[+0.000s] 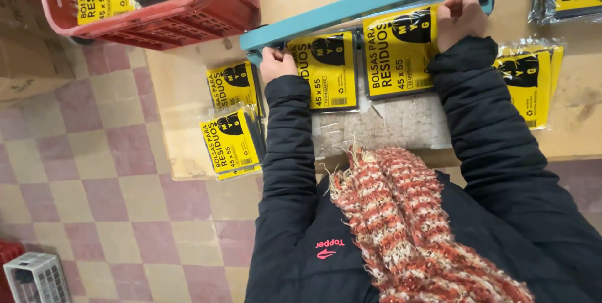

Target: Seal individual plastic trash bags using a heat sealer and organize them into stacks on a workbench.

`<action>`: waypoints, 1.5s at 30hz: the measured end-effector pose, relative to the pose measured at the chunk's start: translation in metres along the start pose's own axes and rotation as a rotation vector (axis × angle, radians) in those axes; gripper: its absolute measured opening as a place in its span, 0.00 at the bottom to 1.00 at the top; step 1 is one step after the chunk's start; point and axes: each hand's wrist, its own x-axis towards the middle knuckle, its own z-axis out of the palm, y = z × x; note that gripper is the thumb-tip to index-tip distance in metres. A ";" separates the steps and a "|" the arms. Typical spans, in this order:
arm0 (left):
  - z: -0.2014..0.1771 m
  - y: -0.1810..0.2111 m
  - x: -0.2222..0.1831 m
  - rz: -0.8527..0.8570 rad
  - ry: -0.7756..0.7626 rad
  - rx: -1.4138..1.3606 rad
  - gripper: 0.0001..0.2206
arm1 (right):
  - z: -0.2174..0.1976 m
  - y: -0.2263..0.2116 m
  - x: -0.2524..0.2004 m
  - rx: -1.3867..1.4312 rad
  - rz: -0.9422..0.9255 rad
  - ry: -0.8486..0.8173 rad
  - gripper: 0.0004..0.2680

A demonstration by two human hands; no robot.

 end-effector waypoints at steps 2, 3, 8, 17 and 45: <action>-0.001 0.004 -0.001 -0.005 -0.003 0.035 0.11 | 0.000 -0.002 0.003 -0.011 0.012 -0.006 0.03; -0.003 0.008 -0.002 -0.009 -0.007 0.045 0.10 | 0.000 -0.005 0.005 -0.028 0.056 -0.009 0.05; -0.029 0.022 -0.014 0.106 -0.058 0.062 0.05 | -0.011 -0.011 -0.003 -0.199 0.012 -0.023 0.06; -0.030 0.006 -0.010 0.349 -0.198 0.360 0.16 | 0.008 -0.077 -0.018 -0.511 -0.531 -0.497 0.15; -0.027 0.016 -0.013 -0.045 -0.063 0.191 0.10 | -0.035 -0.188 0.047 -0.502 -0.857 -0.394 0.09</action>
